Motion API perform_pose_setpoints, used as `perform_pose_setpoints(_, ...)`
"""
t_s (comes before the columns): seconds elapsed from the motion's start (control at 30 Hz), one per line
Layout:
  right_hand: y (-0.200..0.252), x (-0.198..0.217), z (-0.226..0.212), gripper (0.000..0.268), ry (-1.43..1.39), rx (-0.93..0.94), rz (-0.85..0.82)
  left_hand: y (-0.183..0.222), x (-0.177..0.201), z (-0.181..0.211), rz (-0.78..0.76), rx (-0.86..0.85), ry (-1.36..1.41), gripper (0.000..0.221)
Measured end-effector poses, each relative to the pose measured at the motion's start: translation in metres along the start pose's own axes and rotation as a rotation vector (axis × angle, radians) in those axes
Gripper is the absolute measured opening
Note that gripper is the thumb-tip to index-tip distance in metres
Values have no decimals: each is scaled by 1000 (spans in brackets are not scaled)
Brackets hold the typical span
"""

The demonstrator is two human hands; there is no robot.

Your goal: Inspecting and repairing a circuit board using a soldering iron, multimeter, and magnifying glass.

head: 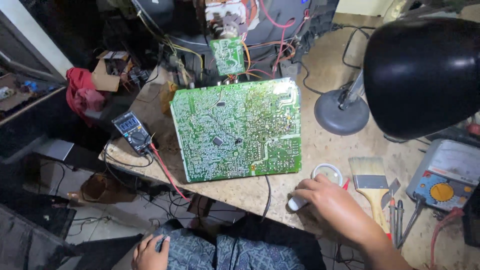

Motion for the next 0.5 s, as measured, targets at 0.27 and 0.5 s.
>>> perform_pose_setpoints(0.27, 0, 5, 0, 27, 130, 26, -39, -92, -86, -39, 651, -110, 83, 35)
perform_pose_setpoints(0.5, 25, 63, -34, 34, -169, 278, 278, -77, -77, -10, 879, -553, 75, 22)
Point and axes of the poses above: each hand's wrist, its own y-axis away from the middle knuckle, its own x-axis out of the back of the hand, z = x × y, the point moved 3 cm from there along -y, towards the middle knuckle, and after that the axes turned 1 degree about -x, right-handed, at the moved point
